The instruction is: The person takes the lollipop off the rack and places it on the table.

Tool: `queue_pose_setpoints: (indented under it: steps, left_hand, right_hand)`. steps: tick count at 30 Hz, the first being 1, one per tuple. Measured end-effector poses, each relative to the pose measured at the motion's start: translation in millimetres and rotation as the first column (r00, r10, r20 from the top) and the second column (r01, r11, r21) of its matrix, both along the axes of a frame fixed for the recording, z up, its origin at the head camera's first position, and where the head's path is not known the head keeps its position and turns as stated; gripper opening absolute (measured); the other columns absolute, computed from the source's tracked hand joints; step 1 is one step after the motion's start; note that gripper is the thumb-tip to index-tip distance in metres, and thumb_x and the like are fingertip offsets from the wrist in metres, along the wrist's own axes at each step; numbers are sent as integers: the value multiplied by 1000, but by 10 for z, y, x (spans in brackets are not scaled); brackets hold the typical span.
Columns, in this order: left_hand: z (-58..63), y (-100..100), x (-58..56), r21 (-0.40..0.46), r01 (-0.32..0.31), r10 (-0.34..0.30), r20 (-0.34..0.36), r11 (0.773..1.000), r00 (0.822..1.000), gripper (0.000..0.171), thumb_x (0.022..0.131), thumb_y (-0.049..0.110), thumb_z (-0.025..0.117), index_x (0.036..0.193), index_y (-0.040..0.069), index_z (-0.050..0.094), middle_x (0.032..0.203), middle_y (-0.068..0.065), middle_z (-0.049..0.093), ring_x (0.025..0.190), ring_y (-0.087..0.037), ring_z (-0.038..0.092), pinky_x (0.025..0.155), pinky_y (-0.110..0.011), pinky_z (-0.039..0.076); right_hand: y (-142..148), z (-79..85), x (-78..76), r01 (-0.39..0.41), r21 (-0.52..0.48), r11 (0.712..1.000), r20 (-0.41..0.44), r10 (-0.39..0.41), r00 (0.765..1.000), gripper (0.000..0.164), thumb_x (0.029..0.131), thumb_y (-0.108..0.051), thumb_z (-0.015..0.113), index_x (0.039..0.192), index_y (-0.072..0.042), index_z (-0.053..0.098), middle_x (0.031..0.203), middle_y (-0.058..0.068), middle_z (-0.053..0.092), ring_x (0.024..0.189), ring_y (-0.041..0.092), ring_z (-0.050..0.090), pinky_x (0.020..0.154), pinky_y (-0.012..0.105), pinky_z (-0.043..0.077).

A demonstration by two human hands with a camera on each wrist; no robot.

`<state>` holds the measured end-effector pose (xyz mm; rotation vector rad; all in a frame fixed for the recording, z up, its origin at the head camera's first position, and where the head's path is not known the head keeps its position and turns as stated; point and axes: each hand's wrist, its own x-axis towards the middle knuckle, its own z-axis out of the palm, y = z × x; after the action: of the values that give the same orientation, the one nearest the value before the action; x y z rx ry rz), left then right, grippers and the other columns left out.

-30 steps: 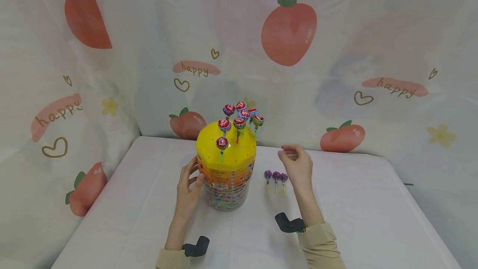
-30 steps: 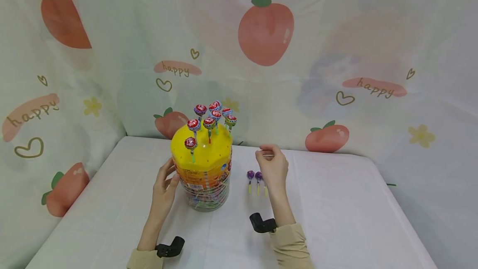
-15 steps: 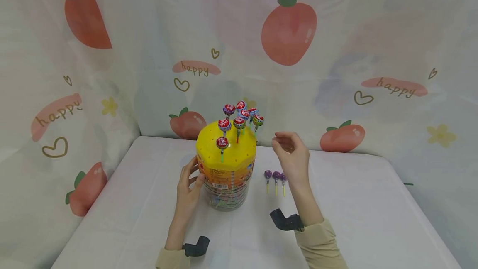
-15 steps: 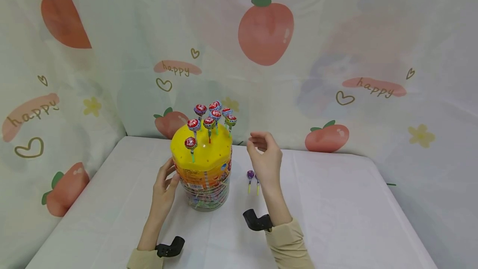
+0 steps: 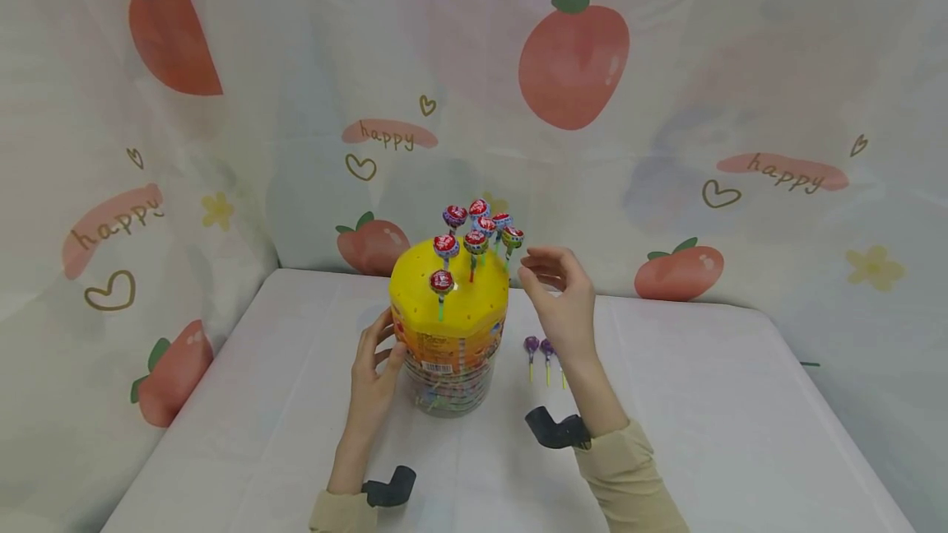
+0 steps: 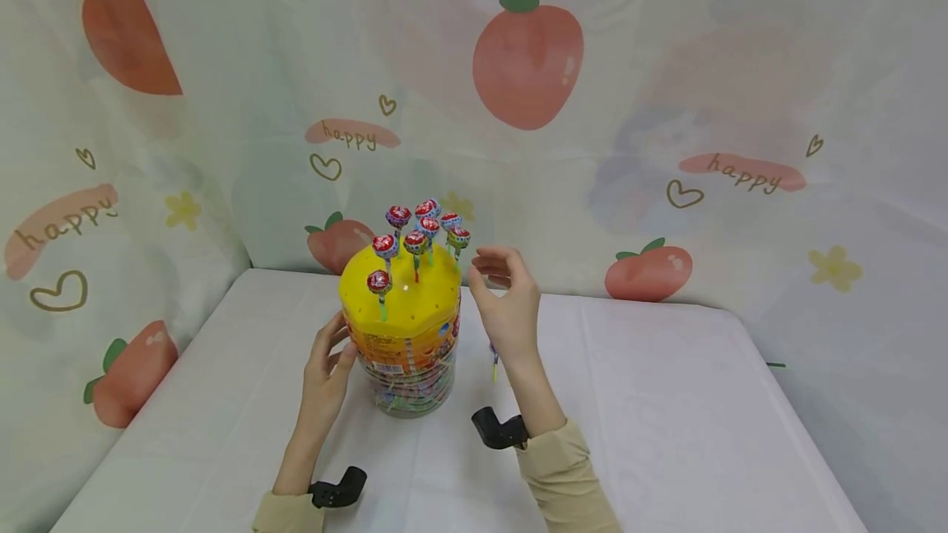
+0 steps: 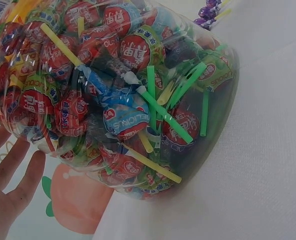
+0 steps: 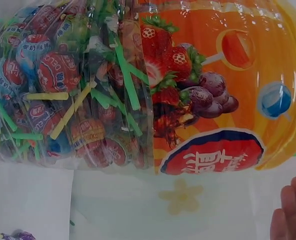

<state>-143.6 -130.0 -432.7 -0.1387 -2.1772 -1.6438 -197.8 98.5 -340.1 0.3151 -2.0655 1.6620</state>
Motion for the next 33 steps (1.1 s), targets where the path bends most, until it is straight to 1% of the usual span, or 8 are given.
queue_pose_setpoints:
  steps: [2, 4, 8, 11, 16, 22, 29, 33]
  left_hand:
    - [6, 2, 4, 4, 2, -2, -3, 1000, 1000, 54, 94, 4, 56, 146, 9, 40, 136, -14, 50, 127, -26, 48, 95, -22, 44]
    - [-12, -3, -8, 17, 4, -4, 3, 1000, 1000, 55, 93, 3, 56, 146, 10, 40, 136, -14, 50, 127, -25, 47, 97, -25, 44]
    - [-221, -41, -123, 30, -1, 2, -21, 1000, 1000, 57, 94, 8, 58, 146, 21, 40, 137, -6, 50, 126, -15, 47, 98, -35, 45]
    - [-354, -60, -195, 24, -15, 16, -27, 1000, 1000, 57, 94, 9, 58, 146, 24, 40, 136, -3, 50, 125, -13, 46, 97, -36, 46]
    - [-340, -55, -199, 24, -17, 17, 4, 1000, 1000, 58, 94, 4, 56, 147, 16, 38, 138, -10, 49, 129, -24, 46, 98, -29, 44]
    - [-360, -66, -204, 24, -4, 4, -25, 1000, 1000, 58, 93, 9, 59, 146, 26, 40, 138, -3, 49, 128, -19, 47, 97, -30, 45]
    - [-358, -63, -191, 24, 7, -5, -55, 1000, 998, 56, 95, 14, 59, 146, 29, 40, 137, -2, 50, 127, -19, 48, 97, -39, 46]
    - [-359, -61, -194, 28, 5, -4, -44, 1000, 999, 57, 94, 11, 59, 145, 28, 40, 137, -1, 50, 126, -14, 47, 98, -38, 46]
  right_hand:
    - [-27, 0, -22, -13, -2, 1000, -10, 13, 1000, 27, 89, -8, 66, 115, -1, 61, 107, 18, 66, 98, 16, 59, 90, 25, 47]
    - [-57, 3, -39, -23, -3, 1000, -9, 23, 1000, 27, 90, -8, 65, 116, -1, 61, 108, 18, 65, 98, 17, 59, 89, 22, 47]
    - [-106, -16, -84, -42, -16, 999, -17, 42, 999, 28, 89, -6, 66, 115, 0, 60, 107, 18, 65, 96, 15, 59, 86, 18, 48]
    - [-137, -40, -112, -51, -29, 998, -29, 50, 998, 27, 89, -5, 66, 115, 0, 61, 106, 18, 65, 95, 12, 58, 85, 18, 48]
    - [-158, -55, -131, -43, -30, 999, -37, 42, 998, 25, 89, -5, 66, 113, 0, 61, 105, 18, 64, 94, 10, 57, 85, 19, 47]
    - [-162, -39, -135, -41, -29, 999, -45, 40, 998, 24, 89, -4, 66, 112, 0, 62, 104, 19, 65, 93, 11, 57, 84, 18, 47]
    - [-168, -50, -145, -36, -28, 999, -46, 35, 998, 21, 89, -5, 65, 110, -1, 63, 102, 18, 65, 92, 9, 57, 83, 18, 47]
    - [-169, -40, -140, -34, -23, 999, -52, 33, 998, 20, 90, -5, 64, 109, 0, 63, 102, 18, 65, 91, 8, 57, 83, 18, 46]
